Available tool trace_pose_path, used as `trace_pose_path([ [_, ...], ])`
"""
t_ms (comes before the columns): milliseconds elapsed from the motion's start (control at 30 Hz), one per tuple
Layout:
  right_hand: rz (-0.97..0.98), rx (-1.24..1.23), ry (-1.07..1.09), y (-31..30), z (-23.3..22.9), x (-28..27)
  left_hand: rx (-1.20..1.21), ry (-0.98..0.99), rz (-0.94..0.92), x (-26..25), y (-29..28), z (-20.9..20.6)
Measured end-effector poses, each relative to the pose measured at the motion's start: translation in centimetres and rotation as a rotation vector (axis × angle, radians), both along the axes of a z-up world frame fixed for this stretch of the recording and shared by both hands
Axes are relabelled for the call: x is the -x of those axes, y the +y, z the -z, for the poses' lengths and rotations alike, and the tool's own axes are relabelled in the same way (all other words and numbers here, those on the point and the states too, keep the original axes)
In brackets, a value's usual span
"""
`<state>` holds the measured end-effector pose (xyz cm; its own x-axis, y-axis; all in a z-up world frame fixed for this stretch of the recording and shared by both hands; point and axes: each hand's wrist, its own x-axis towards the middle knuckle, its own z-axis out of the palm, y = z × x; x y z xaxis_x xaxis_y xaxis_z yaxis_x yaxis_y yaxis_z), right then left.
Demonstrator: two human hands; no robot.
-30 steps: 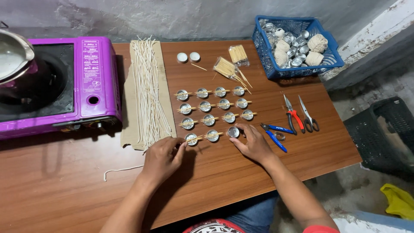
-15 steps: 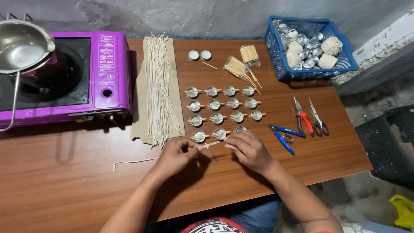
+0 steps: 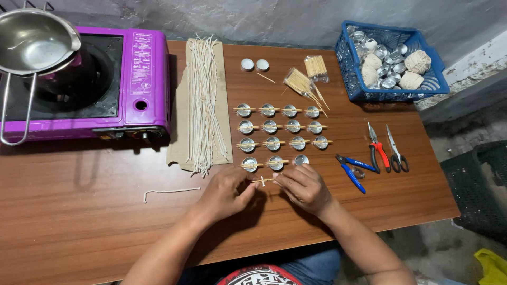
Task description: Preparing candle wicks by cutting string to length and attaching metal tabs using scissors and pliers
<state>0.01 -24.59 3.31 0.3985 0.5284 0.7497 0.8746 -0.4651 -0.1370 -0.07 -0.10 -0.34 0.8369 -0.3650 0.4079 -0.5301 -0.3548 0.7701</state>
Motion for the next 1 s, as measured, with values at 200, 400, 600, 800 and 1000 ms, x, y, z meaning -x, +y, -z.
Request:
trace_pose_path([
  [200, -0.016, 0.007, -0.015, -0.3, 0.0, 0.2, 0.026, -0.058, 0.019, 0.0, -0.4, 0.3],
  [400, -0.005, -0.037, 0.046, -1.0, -1.3, 0.4, 0.01, -0.042, 0.014, 0.2, -0.8, -0.6],
  [600, 0.026, -0.034, 0.036, -2.8, 0.8, 0.4, 0.018, -0.025, -0.009, 0.4, -1.1, -0.2],
  [800, 0.31, -0.085, 0.314, -8.2, 2.5, -1.6, -0.079, -0.049, -0.054, 0.1, -0.4, -0.3],
  [1000, 0.346, -0.063, 0.537, -9.6, 2.5, -2.8, -0.114, -0.035, -0.057, 0.1, -0.4, -0.3],
])
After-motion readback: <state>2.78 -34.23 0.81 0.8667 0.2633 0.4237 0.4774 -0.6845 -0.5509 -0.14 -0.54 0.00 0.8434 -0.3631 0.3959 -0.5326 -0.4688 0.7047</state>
